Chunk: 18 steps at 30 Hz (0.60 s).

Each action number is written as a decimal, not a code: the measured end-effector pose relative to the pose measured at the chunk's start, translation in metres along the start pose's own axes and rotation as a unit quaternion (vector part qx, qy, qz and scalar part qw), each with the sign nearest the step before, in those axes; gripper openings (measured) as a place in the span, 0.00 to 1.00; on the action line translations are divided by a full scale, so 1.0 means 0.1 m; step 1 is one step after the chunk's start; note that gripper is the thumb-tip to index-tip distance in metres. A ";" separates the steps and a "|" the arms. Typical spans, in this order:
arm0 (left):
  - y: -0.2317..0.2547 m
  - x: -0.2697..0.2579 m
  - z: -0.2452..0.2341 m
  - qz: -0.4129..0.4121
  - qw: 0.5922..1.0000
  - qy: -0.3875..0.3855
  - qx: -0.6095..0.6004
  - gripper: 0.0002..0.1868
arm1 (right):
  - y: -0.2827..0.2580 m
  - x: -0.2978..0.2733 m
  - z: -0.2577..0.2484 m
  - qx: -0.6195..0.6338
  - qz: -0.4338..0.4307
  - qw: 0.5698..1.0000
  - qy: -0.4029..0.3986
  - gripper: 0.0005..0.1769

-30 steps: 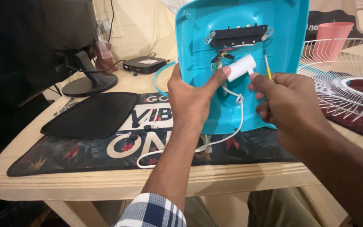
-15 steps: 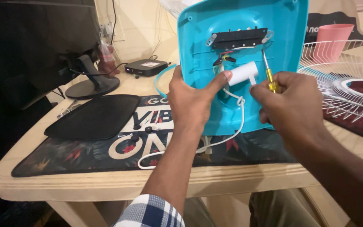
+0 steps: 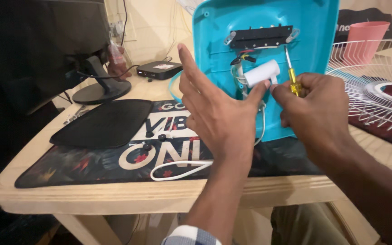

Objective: The person removes the back cover of a blue table fan using a screwdriver, then unscrews and detaches the internal switch assembly and power cord. The fan is placed on a desk with a mousepad, and the removed parts are set aside.

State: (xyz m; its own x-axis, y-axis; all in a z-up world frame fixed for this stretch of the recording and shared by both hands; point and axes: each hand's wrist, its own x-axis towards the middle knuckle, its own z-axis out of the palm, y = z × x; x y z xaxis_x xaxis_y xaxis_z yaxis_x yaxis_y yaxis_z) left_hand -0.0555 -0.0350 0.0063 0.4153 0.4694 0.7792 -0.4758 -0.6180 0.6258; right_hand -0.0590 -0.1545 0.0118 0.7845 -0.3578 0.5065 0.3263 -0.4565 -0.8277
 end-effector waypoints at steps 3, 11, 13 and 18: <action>0.07 0.03 0.03 -0.051 0.998 -0.038 -0.001 0.74 | -0.03 0.00 -0.03 -0.014 -0.003 1.000 0.008 0.11; 0.07 0.03 0.05 -0.055 0.997 -0.045 0.037 0.75 | -0.03 0.01 -0.06 -0.029 -0.003 1.000 -0.011 0.13; 0.05 0.03 0.05 -0.045 0.997 -0.044 0.044 0.75 | -0.03 0.02 -0.06 -0.058 -0.024 0.998 -0.010 0.14; 0.02 0.01 0.07 -0.052 0.996 -0.056 0.037 0.74 | -0.08 0.07 -0.10 -0.222 -0.197 0.955 0.016 0.16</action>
State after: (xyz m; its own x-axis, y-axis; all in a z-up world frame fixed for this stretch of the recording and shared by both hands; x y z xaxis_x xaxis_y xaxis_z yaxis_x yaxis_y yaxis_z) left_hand -0.0509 -0.0405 0.0082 0.5450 0.4623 0.6995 -0.3699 -0.6161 0.6954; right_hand -0.0618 -0.1620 0.0240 0.6285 -0.1078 0.7703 0.3316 -0.8587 -0.3907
